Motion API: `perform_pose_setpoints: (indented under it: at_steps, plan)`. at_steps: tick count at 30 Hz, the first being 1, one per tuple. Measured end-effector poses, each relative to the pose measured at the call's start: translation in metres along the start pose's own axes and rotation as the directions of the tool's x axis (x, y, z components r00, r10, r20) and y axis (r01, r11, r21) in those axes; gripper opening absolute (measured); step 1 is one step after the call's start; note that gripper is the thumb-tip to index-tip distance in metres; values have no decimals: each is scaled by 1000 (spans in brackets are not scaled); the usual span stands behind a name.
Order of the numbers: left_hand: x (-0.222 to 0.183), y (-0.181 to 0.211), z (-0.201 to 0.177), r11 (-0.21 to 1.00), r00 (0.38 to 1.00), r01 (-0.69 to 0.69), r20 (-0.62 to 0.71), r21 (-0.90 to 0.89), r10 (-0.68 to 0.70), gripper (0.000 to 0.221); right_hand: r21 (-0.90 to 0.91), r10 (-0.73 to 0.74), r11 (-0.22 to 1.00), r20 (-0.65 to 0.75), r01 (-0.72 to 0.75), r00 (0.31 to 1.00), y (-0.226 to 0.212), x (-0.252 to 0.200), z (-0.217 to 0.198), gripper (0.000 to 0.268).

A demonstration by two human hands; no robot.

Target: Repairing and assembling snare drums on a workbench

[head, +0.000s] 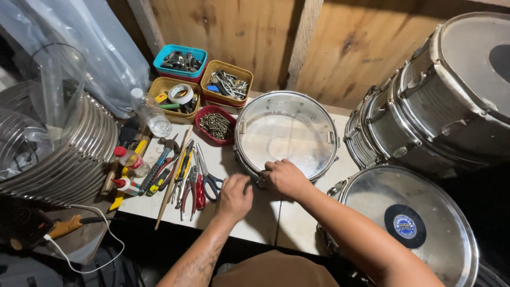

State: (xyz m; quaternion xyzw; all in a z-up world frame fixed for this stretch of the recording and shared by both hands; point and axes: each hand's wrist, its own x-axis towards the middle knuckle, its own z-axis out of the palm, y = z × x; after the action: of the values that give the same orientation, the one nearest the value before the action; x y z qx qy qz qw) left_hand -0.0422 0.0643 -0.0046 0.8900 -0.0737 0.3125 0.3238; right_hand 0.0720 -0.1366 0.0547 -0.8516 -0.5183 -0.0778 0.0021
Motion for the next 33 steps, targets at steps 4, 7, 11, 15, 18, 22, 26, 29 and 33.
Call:
perform_pose_setpoints:
  at_steps: [4, 7, 11, 15, 18, 22, 26, 29, 33]
  plan:
    - [54, -5, -15, 997, 994, -63, 91, 51, 58, 33, -84, -6, 996, -45, 2, 999, -6, 6, -4, 23]
    - [98, 11, -49, 966, 874, 24, 463, 256, -145, 50, -58, 2, 998, -62, -6, 998, -9, 4, -14, 22]
    - [94, -14, -30, 935, 839, -133, 540, 328, -70, 48, -38, -6, 999, -74, 3, 997, -10, 3, -17, 19]
    - [81, -37, -6, 910, 898, -312, 396, 271, 190, 42, 32, -30, 999, -123, 34, 992, -5, 0, -2, 38]
    - [73, -53, 11, 876, 888, -405, 341, 262, 309, 47, 69, -46, 996, -172, 58, 984, -7, -6, -3, 40]
    - [75, -62, 18, 819, 856, -504, 288, 275, 429, 49, 63, -33, 997, -229, 48, 973, -11, -5, -4, 41]
    - [78, -64, 19, 814, 839, -531, 284, 235, 465, 48, 72, 33, 997, -268, -14, 963, -22, -7, 3, 39]
    - [79, -65, 18, 814, 836, -539, 248, 214, 489, 49, 54, 178, 984, -303, -169, 936, -38, -7, 2, 30]
    - [85, -67, 19, 788, 812, -578, 242, 209, 531, 46, 60, 326, 944, -313, -324, 892, -50, -5, 3, 26]
